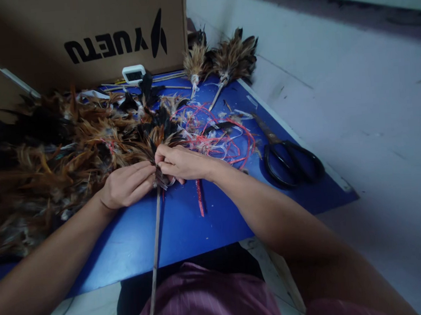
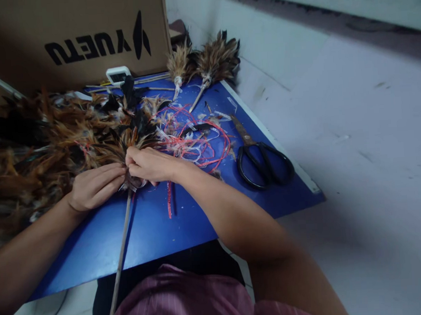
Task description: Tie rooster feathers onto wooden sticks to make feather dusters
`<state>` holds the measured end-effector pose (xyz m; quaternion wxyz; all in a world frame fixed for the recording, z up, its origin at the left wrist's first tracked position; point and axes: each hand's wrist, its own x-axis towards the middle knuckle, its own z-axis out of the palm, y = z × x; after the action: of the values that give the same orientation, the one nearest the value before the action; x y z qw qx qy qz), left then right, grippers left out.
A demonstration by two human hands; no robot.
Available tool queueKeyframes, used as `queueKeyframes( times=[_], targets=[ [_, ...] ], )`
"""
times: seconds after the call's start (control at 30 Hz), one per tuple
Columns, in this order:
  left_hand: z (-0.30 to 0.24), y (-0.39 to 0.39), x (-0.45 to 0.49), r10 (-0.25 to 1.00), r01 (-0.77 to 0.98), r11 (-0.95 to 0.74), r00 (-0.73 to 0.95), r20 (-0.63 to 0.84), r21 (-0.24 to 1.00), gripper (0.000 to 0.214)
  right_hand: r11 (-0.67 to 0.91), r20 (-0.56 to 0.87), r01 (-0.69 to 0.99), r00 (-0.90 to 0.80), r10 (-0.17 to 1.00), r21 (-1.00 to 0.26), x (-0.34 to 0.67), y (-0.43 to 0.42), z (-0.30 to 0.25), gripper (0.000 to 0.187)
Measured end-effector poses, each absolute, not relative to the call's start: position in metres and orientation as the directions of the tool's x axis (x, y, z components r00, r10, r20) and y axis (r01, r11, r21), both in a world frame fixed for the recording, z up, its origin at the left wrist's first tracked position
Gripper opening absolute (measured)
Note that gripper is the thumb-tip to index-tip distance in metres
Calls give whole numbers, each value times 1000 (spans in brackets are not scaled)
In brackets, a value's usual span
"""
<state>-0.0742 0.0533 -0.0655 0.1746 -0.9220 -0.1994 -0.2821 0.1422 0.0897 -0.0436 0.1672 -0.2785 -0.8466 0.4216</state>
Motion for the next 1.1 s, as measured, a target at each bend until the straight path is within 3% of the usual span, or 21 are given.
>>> queueKeyframes(
  times=[0.2, 0.33, 0.6, 0.73, 0.97, 1.1],
  targets=[
    [-63, 49, -68, 441, 574, -818, 661, 607, -31, 23, 486, 37, 343, -786, 617, -804, 143, 88, -41, 9],
    [-63, 48, -66, 519, 641, -767, 609, 600, 13, 16, 592, 102, 392, -769, 631, -704, 143, 87, -39, 12],
    [-74, 51, -67, 394, 608, -789, 604, 693, -82, 5, 730, 153, 626, -720, 676, -274, 137, 80, -36, 26],
    [-78, 55, -65, 382, 631, -772, 558, 737, -78, 5, 728, 184, 666, -704, 686, -165, 133, 78, -38, 29],
    [-77, 53, -58, 418, 654, -755, 429, 801, 44, 11, 713, 143, 675, -699, 700, -192, 126, 75, -40, 29],
    [-77, 51, -57, 438, 685, -726, 387, 811, 65, 10, 688, 184, 657, -668, 721, -308, 128, 76, -43, 25]
  ],
)
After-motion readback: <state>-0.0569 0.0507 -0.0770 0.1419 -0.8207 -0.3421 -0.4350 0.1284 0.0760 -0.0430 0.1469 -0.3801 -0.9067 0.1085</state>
